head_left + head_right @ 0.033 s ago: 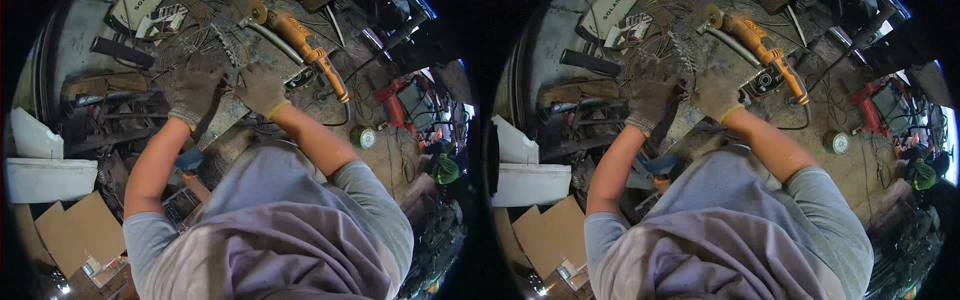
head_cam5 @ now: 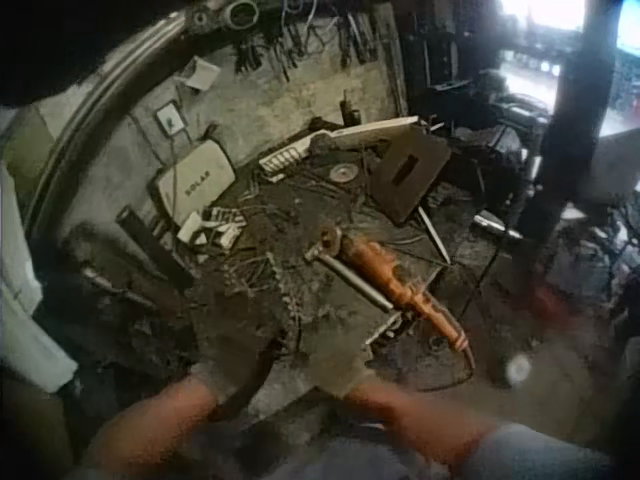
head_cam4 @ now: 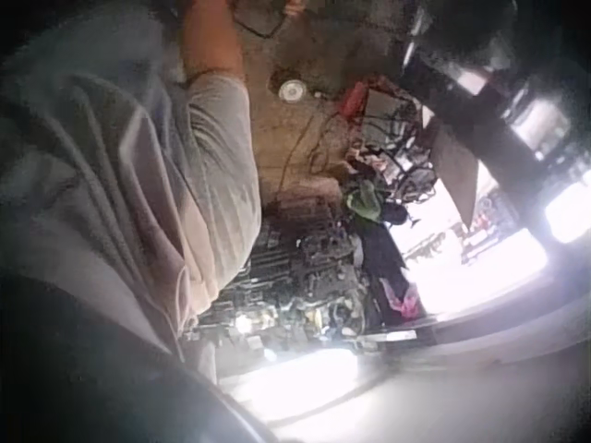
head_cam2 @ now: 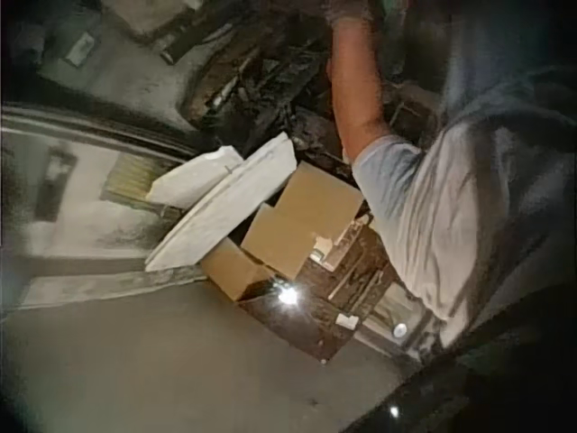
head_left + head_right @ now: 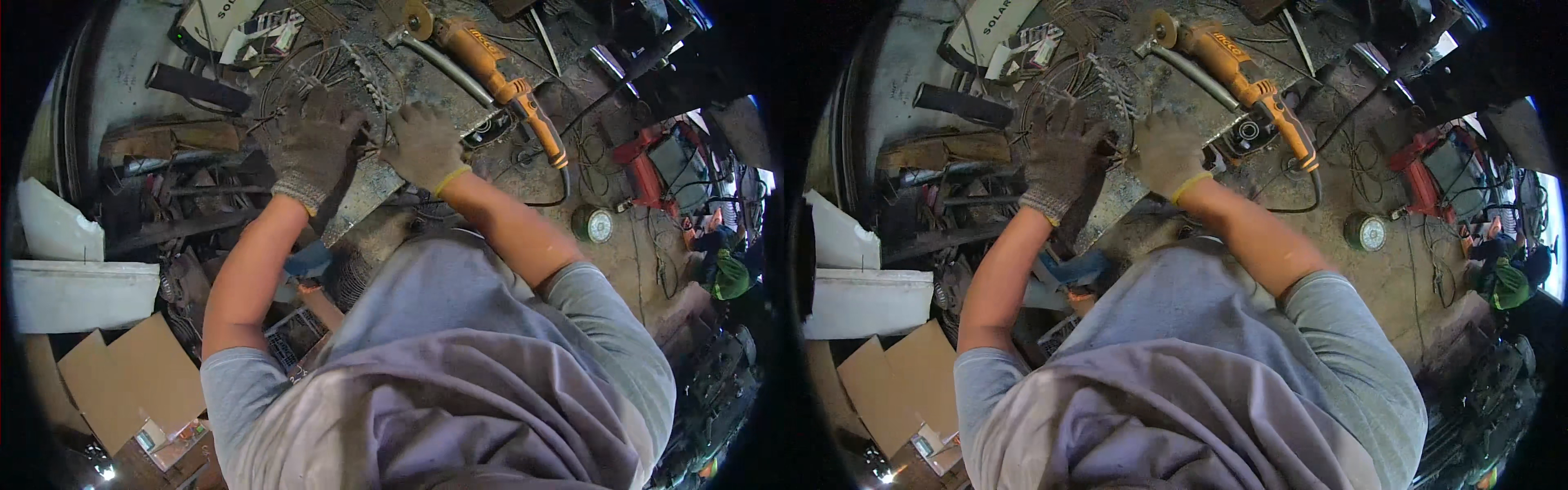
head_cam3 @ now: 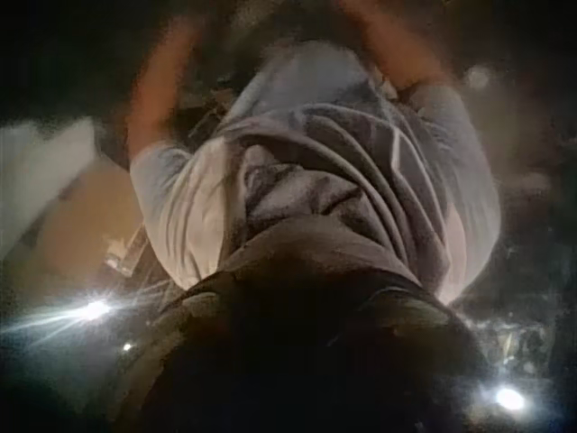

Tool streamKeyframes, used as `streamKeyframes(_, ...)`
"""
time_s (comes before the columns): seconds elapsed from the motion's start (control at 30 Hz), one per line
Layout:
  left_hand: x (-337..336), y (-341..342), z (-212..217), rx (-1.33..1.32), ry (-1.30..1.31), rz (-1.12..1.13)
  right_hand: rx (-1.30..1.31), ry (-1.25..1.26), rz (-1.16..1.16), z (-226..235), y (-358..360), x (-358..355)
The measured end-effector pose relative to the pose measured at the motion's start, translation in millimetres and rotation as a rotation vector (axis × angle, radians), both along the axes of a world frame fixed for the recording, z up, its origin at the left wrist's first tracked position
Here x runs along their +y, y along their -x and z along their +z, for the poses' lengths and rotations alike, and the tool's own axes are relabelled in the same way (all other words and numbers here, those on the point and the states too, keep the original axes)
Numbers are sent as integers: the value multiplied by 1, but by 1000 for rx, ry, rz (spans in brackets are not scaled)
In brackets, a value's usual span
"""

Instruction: The person assembles a metal structure by striking it with a hammer, positioning metal rods by hand, and welding components together using a welding tool.

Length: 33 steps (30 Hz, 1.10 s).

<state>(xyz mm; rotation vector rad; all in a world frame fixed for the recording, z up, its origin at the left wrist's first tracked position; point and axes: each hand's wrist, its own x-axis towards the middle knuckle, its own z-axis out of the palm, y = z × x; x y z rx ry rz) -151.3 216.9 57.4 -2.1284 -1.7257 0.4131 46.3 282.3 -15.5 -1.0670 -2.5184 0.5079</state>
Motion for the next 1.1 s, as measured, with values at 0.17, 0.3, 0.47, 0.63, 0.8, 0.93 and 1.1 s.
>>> streamKeyframes(0.17,9,-18,14,-9,39,50,-29,-35,-47,-12,13,10)
streamKeyframes(0.3,3,-24,22,1,137,78,-93,44,49,7,-2,5)
streamKeyframes(0.47,17,-23,26,153,144,14,48,39,9,2,-9,15)
streamKeyframes(0.63,12,-6,6,72,30,-24,268,59,-52,51,-43,10)
streamKeyframes(0.8,10,-2,10,32,123,49,767,-201,-432,88,-141,72)
streamKeyframes(0.93,14,-3,8,-27,108,8,883,-209,-1058,55,-235,170)
streamKeyframes(1.1,17,3,12,37,138,7,577,-18,-1269,11,-294,248)
